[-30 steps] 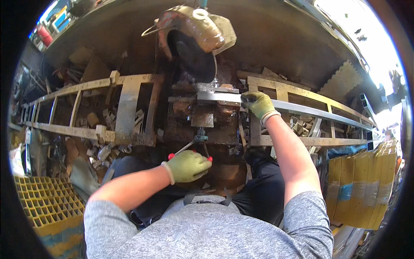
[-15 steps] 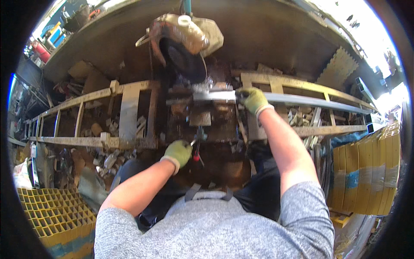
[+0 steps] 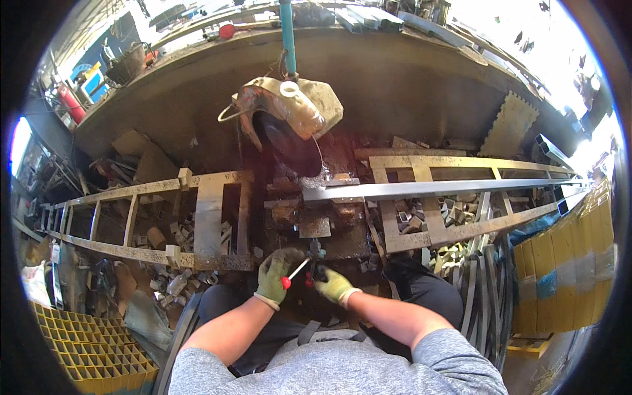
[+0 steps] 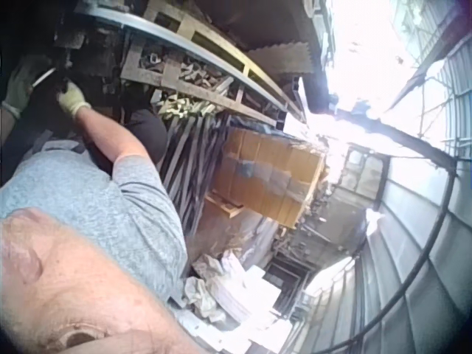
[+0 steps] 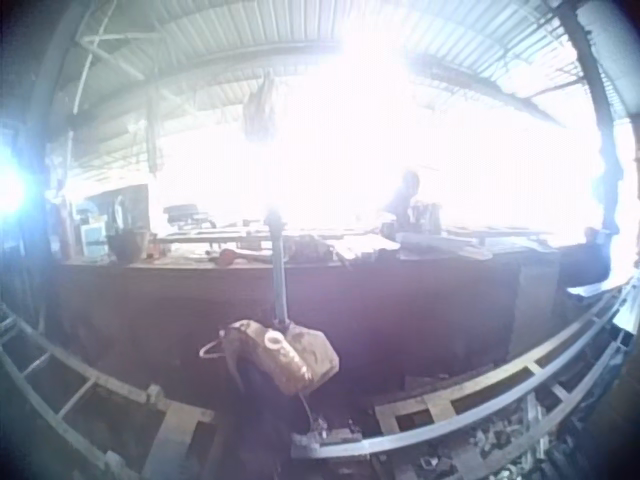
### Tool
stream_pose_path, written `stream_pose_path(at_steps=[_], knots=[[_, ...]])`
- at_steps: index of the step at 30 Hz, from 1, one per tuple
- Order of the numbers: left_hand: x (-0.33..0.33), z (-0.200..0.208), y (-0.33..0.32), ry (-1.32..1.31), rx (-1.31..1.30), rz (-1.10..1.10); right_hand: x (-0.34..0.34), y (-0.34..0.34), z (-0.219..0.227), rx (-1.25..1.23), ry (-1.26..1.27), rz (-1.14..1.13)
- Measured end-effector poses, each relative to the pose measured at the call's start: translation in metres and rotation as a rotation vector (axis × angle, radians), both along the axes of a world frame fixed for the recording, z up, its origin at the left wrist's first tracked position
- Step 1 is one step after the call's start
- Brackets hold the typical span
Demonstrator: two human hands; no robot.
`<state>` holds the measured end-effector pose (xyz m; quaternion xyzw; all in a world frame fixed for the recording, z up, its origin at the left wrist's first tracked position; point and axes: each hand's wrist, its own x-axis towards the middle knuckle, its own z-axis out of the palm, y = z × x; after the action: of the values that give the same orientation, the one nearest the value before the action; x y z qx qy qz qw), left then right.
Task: The person uses a chop saw to cut a long metal bar into shorter pieces. They position the bar, lower the saw blade to cut, then remove the cut piece and repeat the process.
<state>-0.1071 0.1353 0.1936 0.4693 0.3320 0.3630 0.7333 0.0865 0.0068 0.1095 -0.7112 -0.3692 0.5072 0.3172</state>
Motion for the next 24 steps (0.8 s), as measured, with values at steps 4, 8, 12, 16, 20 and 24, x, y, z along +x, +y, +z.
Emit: stream_pose_path(at_steps=[4,8,12,16,20,24], knots=[[-0.003,0.024,0.004,-0.070,-0.048,-0.114,-0.051,0.023,-0.032,-0.097,-0.073,-0.115],[0.021,0.040,-0.012,0.086,-0.008,-0.030,-0.059,0.034,-0.075,-0.040,-0.133,-0.008],[0.043,0.046,-0.026,0.244,0.259,-0.088,-0.058,0.037,-0.103,0.264,-0.182,0.409],[0.029,0.066,-0.004,0.193,0.169,-0.327,-0.014,0.030,-0.025,0.028,-0.180,0.584],[0.000,0.084,0.059,0.090,0.263,-0.166,0.061,0.021,0.142,-0.349,-0.088,0.610],[-0.014,0.073,0.135,-0.112,-0.117,0.291,0.138,0.063,0.301,0.061,0.032,0.440]])
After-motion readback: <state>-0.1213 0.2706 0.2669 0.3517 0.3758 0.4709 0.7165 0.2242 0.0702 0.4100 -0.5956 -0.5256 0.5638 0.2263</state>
